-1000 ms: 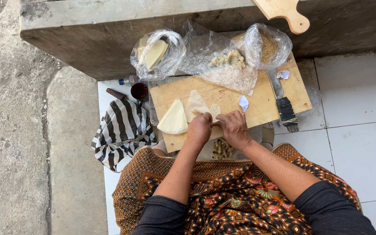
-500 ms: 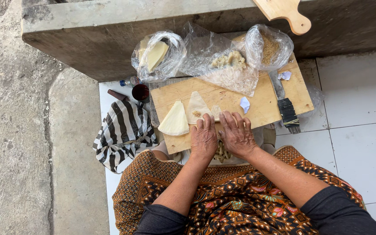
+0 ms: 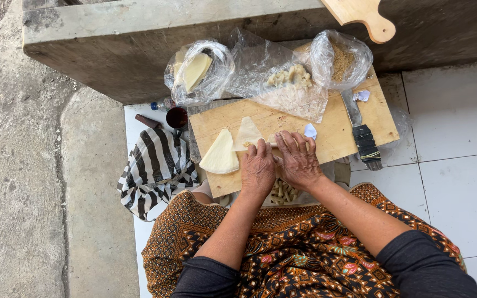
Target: The person by hand places a small amount of filling onto square dough wrappers, folds the edges over to enclose the filling, and presses them down on a wooden board.
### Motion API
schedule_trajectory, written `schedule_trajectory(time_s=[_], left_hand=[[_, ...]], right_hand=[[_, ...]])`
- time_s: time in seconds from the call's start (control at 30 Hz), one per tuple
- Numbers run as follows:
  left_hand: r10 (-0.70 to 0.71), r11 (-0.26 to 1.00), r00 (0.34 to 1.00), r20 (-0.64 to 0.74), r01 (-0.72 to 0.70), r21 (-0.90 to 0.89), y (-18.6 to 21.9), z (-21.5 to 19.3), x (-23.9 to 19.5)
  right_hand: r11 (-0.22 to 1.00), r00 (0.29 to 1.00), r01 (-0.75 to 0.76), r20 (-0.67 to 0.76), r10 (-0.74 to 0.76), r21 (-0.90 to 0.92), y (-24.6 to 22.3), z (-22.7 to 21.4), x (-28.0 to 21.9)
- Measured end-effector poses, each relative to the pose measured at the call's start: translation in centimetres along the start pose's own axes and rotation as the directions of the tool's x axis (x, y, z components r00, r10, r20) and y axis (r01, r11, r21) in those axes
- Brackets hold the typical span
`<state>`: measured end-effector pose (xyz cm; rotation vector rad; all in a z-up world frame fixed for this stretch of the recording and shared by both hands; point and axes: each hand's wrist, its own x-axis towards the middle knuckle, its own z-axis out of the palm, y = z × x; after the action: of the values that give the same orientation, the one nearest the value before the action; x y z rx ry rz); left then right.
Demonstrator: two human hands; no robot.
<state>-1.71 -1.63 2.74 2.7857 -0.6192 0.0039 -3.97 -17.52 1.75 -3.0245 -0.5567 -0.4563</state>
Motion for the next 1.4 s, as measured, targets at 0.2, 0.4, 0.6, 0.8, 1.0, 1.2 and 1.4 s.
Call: schedule_trajectory(time_s=[0.2, 0.4, 0.6, 0.8, 1.0, 1.2, 1.4], left_hand=[[-0.049, 0.988, 0.999, 0.005, 0.05, -0.146, -0.3, -0.4, 1.1], [-0.137, 0.989, 0.989, -0.054, 0.133, -0.07, -1.3, 0.2, 1.4], [-0.168, 0.983, 0.985, 0.041, 0.171, -0.073, -2.0, 0.5, 1.2], [-0.143, 0.989, 0.99, 0.005, 0.143, -0.039, -2.2, 0.7, 0.9], [-0.157, 0.987, 0.988, -0.003, 0.156, -0.043, -2.4, 0.7, 1.1], [-0.144, 0.989, 0.99, -0.01, 0.143, -0.033, -2.4, 0.6, 1.3], [-0.142, 0.989, 0.99, 0.004, 0.142, -0.034, -2.3, 0.6, 1.3]], right_hand=[[0.999, 0.999, 0.038, -0.004, -0.038, -0.035, 0.0, -0.8, 0.5], [1.0, 1.0, 0.016, -0.004, -0.016, 0.013, 1.0, -0.3, 2.4], [0.997, 0.997, 0.068, -0.026, -0.068, 0.031, 1.0, -0.6, 1.9], [0.996, 0.996, 0.091, -0.006, -0.091, 0.001, 0.9, -0.5, 2.4], [0.997, 0.997, 0.072, -0.036, -0.071, 0.032, 1.5, 0.4, 4.0], [0.988, 0.996, 0.043, -0.081, -0.031, 0.145, 2.9, 1.3, 5.5], [0.964, 0.994, 0.039, -0.108, -0.011, 0.262, 3.9, 2.6, 5.7]])
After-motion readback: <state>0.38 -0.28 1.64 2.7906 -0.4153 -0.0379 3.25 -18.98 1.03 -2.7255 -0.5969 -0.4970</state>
